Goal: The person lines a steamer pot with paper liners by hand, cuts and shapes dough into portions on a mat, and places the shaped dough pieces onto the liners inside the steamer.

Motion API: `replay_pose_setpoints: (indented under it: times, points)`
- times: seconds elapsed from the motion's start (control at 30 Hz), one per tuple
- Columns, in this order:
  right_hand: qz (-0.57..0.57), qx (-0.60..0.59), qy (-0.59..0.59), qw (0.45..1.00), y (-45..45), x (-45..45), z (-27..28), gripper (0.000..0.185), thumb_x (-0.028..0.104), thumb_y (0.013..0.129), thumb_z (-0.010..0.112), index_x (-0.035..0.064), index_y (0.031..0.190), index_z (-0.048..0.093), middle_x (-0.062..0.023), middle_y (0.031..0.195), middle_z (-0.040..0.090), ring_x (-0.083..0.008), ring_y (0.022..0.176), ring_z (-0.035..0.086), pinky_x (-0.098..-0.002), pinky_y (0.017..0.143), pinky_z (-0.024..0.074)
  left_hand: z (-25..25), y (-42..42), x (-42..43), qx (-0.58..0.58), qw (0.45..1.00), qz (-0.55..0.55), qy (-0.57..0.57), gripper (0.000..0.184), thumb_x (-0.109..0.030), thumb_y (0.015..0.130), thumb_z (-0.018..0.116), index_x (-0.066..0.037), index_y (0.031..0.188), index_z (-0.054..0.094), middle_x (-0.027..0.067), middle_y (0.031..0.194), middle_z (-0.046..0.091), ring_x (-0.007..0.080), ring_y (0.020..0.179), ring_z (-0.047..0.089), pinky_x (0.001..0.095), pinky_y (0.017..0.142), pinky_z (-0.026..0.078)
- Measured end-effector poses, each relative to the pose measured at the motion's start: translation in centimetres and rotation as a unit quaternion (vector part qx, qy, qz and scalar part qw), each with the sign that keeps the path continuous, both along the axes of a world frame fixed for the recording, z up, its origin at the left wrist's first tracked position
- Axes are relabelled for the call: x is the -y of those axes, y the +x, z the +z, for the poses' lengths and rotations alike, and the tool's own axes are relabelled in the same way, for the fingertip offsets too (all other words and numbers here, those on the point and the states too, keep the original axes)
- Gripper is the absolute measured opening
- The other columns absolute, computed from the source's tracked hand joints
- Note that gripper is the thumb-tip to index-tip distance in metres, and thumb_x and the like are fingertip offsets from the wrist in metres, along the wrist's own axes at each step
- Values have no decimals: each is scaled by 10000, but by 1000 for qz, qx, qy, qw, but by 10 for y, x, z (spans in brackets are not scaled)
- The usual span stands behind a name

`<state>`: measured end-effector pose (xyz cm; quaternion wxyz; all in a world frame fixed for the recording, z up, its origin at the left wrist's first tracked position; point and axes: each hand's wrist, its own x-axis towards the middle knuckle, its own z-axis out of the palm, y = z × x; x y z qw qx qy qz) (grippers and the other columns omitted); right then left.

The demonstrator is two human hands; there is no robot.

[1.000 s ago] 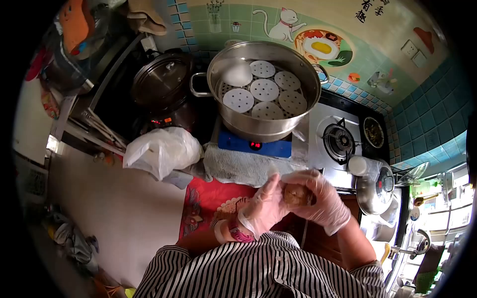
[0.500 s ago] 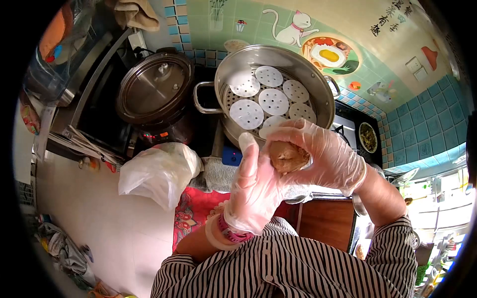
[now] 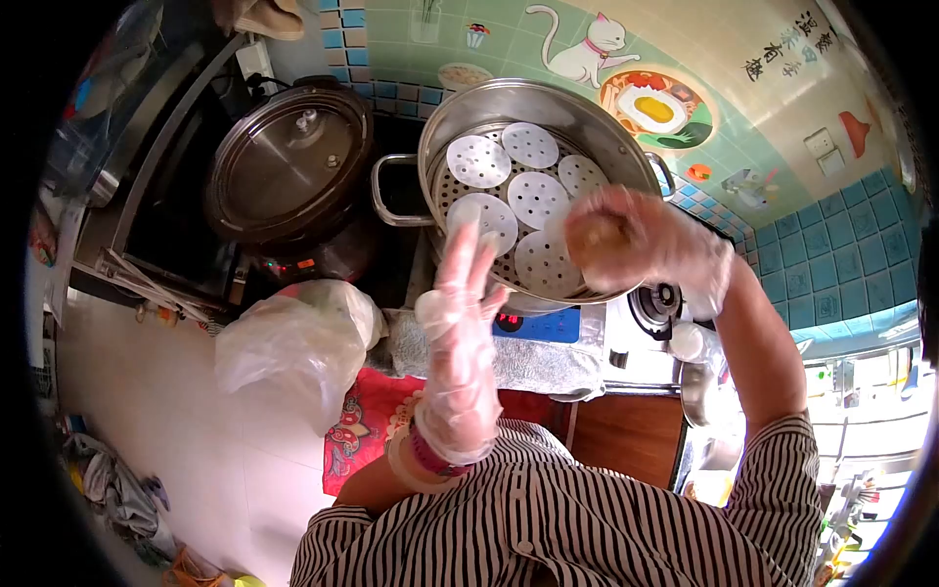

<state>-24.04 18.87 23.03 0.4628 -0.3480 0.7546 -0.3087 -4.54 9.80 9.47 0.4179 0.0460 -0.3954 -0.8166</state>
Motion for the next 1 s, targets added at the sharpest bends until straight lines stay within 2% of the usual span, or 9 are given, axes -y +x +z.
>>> replay_pose_setpoints:
  times: [0.03, 0.07, 0.17, 0.37, 0.7, 0.8, 0.83, 0.97, 1.0]
  points:
    - [-21, -92, 32, 995, -4, 12, 3, 537, 102, 742, 840, 83, 1241, 640, -74, 1113, 691, -204, 1074, 658, -318, 1011, 542, 4, 7, 4, 21, 1000, 1, 0, 833, -674, 975, 446, -89, 1564, 388, 147, 1643, 341, 302, 1464, 393, 436, 1132, 332]
    - [28, -190, 13, 981, -24, 18, -10, 530, 156, 740, 827, 60, 1230, 646, -94, 1081, 697, -209, 1033, 659, -304, 984, 532, 7, 12, 8, 32, 999, 5, 1, 873, -692, 969, 433, -52, 1561, 381, 156, 1640, 342, 302, 1460, 399, 414, 1121, 346]
    - [105, -292, -17, 950, -62, 39, -50, 493, 177, 733, 804, 46, 1188, 666, -114, 1063, 697, -219, 1000, 658, -309, 924, 525, 7, 26, 9, 82, 996, 0, 25, 824, -664, 1002, 382, -42, 1542, 402, 153, 1610, 387, 295, 1451, 411, 403, 1121, 352]
    - [184, -347, 72, 917, -77, 75, -75, 472, 148, 729, 792, 57, 1173, 660, -138, 1077, 671, -267, 1014, 663, -352, 916, 526, -4, 46, 15, 124, 991, -7, 53, 745, -627, 1039, 334, -49, 1491, 459, 135, 1545, 471, 286, 1417, 452, 409, 1119, 355]
    - [170, -306, 92, 932, -76, 82, -97, 473, 142, 715, 768, 88, 1176, 683, -124, 968, 699, -257, 977, 674, -342, 904, 518, -9, 60, 17, 188, 982, 11, 34, 706, -624, 1037, 373, -43, 1407, 528, 137, 1480, 531, 292, 1387, 483, 414, 1101, 367]
    - [247, -337, 146, 897, -73, 83, -86, 553, 187, 708, 805, 130, 1243, 678, -139, 1076, 707, -274, 1049, 674, -342, 953, 513, -15, 63, 18, 188, 982, 12, 33, 634, -563, 1063, 359, -55, 1400, 534, 135, 1473, 538, 296, 1374, 503, 402, 1085, 383]
    - [220, -359, 107, 901, -64, 78, -72, 600, 229, 711, 824, 130, 1280, 663, -152, 1133, 697, -285, 1097, 665, -348, 988, 504, -18, 64, 19, 176, 983, 8, 42, 574, -508, 1088, 340, -67, 1400, 534, 132, 1473, 538, 300, 1365, 520, 390, 1070, 397]
    - [132, -392, 41, 910, -66, 70, -73, 745, 355, 730, 853, 104, 1385, 603, -182, 1291, 650, -315, 1226, 622, -371, 1081, 468, -18, 65, 19, 176, 982, 7, 63, 588, -520, 1082, 348, -58, 1388, 543, 125, 1467, 547, 295, 1369, 516, 389, 1077, 376]
    - [112, -442, 10, 890, -72, 67, -90, 660, 394, 752, 835, 55, 1286, 648, -186, 1229, 680, -320, 1154, 657, -389, 1021, 500, -20, 64, 19, 169, 983, 4, 65, 589, -525, 1079, 349, -61, 1384, 548, 123, 1464, 551, 297, 1370, 515, 391, 1076, 372]
